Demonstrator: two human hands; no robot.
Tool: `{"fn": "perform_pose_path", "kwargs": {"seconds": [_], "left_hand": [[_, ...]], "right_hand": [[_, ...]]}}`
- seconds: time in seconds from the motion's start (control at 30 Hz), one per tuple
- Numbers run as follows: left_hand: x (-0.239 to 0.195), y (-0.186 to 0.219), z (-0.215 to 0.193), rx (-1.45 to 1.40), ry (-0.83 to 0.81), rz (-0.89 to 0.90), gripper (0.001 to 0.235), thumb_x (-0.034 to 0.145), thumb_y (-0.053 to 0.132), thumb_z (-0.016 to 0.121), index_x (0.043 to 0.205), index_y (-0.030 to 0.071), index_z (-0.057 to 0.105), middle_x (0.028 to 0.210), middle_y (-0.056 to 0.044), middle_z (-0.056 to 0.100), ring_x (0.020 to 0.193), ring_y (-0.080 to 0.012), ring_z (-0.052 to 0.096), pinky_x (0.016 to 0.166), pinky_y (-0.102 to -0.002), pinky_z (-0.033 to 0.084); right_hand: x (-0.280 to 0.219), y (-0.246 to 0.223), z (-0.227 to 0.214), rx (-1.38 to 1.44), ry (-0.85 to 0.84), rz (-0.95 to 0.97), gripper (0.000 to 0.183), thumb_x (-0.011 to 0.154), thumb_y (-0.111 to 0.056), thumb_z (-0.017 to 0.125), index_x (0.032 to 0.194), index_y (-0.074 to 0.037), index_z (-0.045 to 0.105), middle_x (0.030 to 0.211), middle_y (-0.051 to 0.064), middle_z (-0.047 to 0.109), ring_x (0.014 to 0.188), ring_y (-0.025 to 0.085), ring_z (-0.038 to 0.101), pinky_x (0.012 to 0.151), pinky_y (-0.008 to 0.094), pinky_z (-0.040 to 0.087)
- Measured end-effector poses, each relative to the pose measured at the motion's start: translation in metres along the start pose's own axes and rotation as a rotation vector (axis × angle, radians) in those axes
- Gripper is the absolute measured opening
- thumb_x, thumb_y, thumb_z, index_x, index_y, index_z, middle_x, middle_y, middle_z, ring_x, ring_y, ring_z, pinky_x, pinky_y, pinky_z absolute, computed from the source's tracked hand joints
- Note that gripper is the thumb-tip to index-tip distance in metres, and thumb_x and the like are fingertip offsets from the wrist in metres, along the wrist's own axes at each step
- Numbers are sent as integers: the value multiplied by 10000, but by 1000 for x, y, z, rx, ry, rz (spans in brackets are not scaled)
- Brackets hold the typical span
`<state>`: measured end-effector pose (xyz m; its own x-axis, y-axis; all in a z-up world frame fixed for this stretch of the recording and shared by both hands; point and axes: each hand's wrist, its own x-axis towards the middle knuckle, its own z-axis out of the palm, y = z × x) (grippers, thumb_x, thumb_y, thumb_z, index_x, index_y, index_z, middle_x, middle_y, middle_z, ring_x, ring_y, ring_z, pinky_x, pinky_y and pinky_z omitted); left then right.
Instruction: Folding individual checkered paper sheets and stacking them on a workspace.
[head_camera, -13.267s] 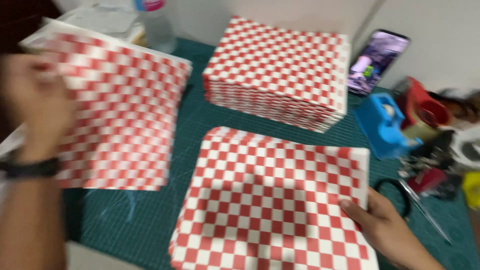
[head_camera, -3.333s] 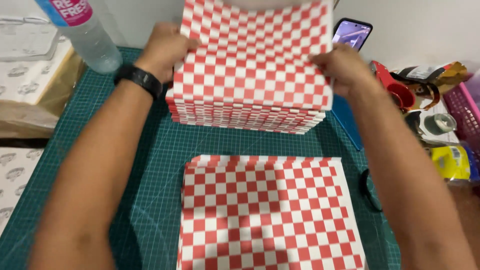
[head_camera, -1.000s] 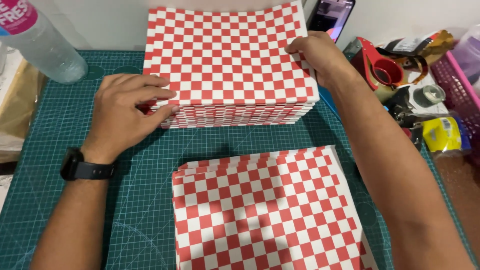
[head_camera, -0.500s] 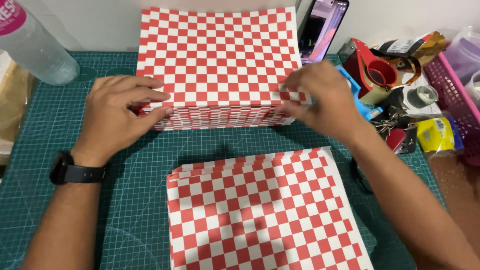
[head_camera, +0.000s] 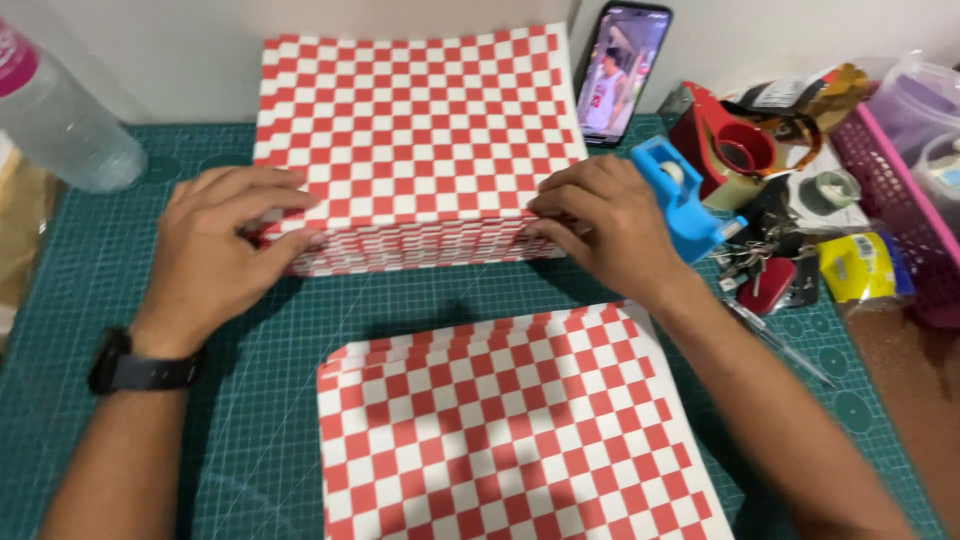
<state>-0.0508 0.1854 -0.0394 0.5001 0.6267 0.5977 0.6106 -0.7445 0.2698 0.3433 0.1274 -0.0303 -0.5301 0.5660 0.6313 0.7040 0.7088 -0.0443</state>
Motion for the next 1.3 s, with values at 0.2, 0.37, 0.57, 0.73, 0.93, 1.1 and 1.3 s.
{"fn": "perform_pose_path", "kwargs": {"seconds": [0.2,0.37,0.57,0.73,0.93,1.1,1.3], "left_hand": [[-1,-2,-1,66,7,-152,597,813,280,895,1339,53,727,1426,-188,691,1256,-349,648,1045,-492,479],[-3,-3,0,146,-47,-230,730,786,341,886,1422,46,685,1437,-154,695,1249,-370,653,1009,-531,488],[-1,4,-2,164,-98,-320,777,792,337,873,1469,21,662,1426,-163,698,1256,-358,640,981,-502,503],[5,14,-1,27,-102,-414,784,794,159,881,1508,-31,619,1463,-262,653,1195,-331,635,818,-463,549],[5,16,1,-67,-95,-361,788,790,67,848,1500,-126,567,1476,-328,603,1330,-414,579,1002,-529,526],[9,24,1,-100,-118,-445,793,801,60,812,1522,-108,529,1477,-314,573,1366,-404,543,946,-541,537],[16,34,3,-188,-82,-561,775,805,7,793,1515,-117,509,1481,-299,551,1376,-376,526,955,-521,528]], "right_hand": [[-7,2,10,24,80,78,166,979,-221,786,1042,-83,718,1077,79,719,998,253,645,829,391,435],[-12,5,18,10,131,107,168,975,-253,779,1031,-108,716,1073,59,712,1008,236,636,846,390,424],[-12,13,11,90,132,120,280,960,-340,766,1124,-121,703,1187,103,684,1129,288,632,973,454,429],[-18,33,-2,493,210,712,429,1096,-312,458,1393,-26,578,1389,127,640,1281,238,610,1044,371,495],[-29,34,10,962,120,989,539,1036,-288,474,1513,-40,432,1514,151,560,1409,271,549,1134,407,520],[-33,30,8,1016,132,918,606,1040,-299,477,1549,0,339,1559,184,493,1444,292,501,1141,401,508],[-30,26,8,1109,155,952,605,1041,-217,473,1567,13,283,1601,189,439,1479,279,448,1169,386,462]]}}
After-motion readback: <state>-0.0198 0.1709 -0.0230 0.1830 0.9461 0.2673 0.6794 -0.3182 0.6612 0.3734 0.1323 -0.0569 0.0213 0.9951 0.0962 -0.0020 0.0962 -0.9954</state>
